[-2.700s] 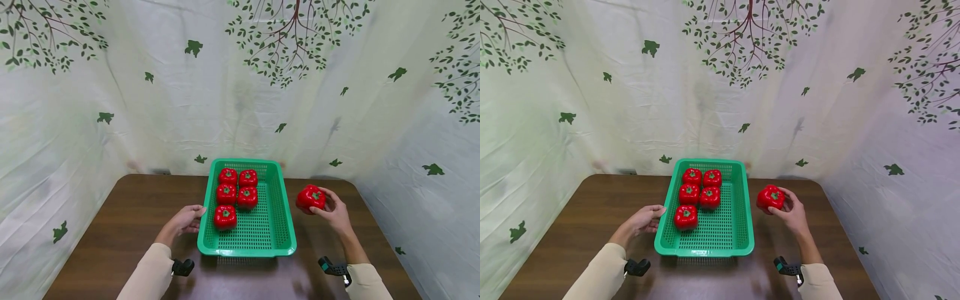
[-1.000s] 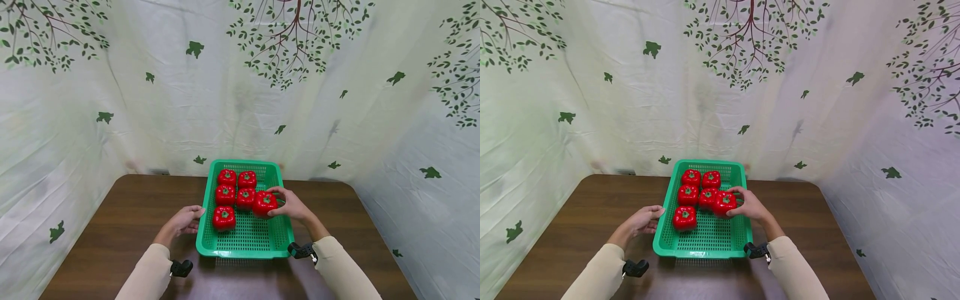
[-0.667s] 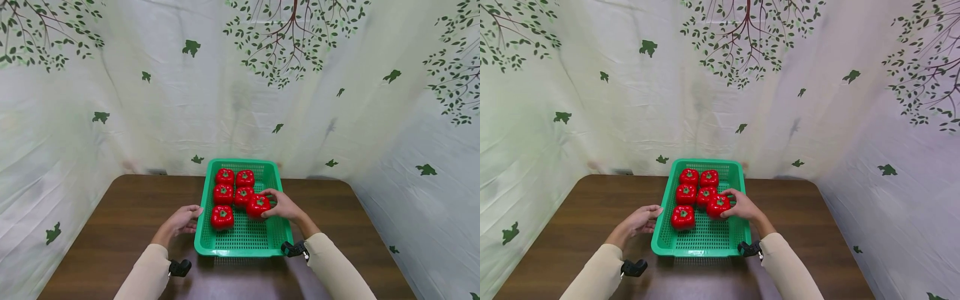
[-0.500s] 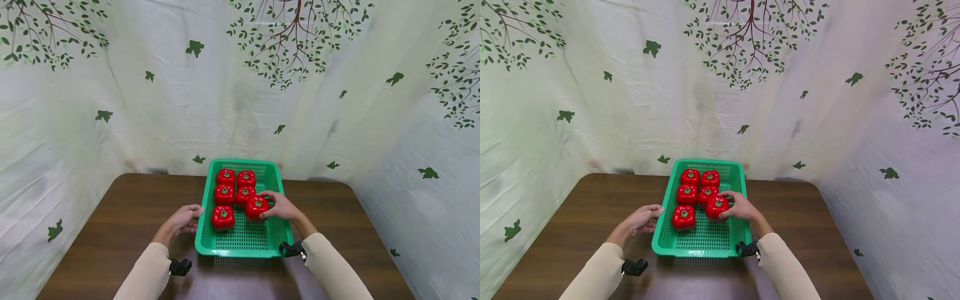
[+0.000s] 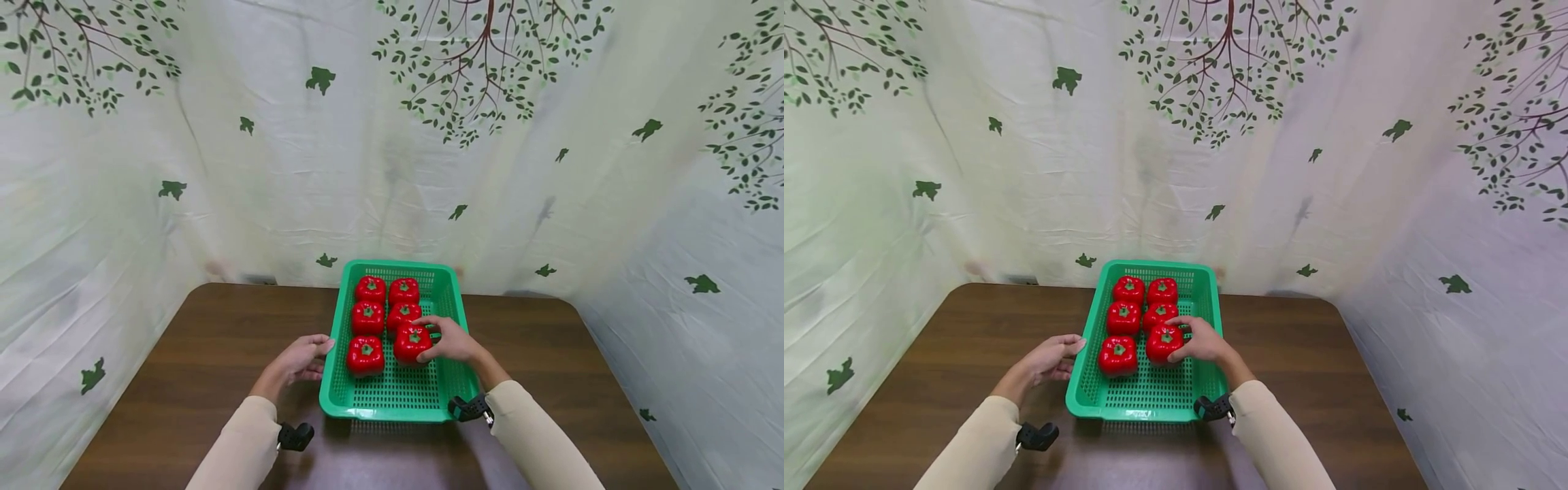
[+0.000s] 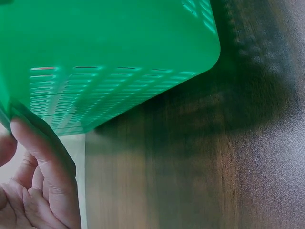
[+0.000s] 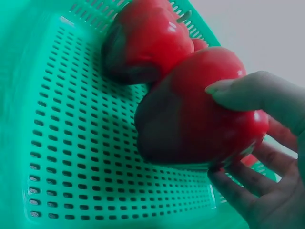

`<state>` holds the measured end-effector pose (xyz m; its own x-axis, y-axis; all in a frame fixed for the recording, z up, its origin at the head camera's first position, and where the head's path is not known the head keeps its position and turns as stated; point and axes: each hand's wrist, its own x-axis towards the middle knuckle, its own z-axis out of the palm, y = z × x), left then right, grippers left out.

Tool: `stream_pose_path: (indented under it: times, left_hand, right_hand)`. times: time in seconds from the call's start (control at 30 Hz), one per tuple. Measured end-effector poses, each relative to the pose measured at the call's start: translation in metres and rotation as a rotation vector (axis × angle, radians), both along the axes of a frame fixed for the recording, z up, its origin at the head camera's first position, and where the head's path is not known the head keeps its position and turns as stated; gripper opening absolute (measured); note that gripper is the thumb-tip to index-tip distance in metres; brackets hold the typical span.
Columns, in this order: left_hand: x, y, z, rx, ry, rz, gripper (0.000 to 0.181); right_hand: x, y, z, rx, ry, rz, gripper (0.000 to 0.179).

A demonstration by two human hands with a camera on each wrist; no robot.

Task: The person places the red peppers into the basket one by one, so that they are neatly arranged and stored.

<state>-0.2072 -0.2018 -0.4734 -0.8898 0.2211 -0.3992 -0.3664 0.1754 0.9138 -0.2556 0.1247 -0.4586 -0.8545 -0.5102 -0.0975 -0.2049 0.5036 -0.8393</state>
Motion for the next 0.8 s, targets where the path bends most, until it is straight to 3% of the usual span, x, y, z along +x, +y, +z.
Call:
stream_pose_path:
  times: [0.47,0.8]
  left_hand:
    - [0.000,0.000,0.000,-0.001,-0.008,0.015,0.030]
    - [0.001,-0.001,-0.001,-0.008,0.005,0.008,0.031]
  right_hand:
    - [0.002,-0.010,-0.003,0.156,0.041,-0.015,0.061]
    - [0.003,-0.015,-0.005,0.181,0.015,-0.029,0.060]
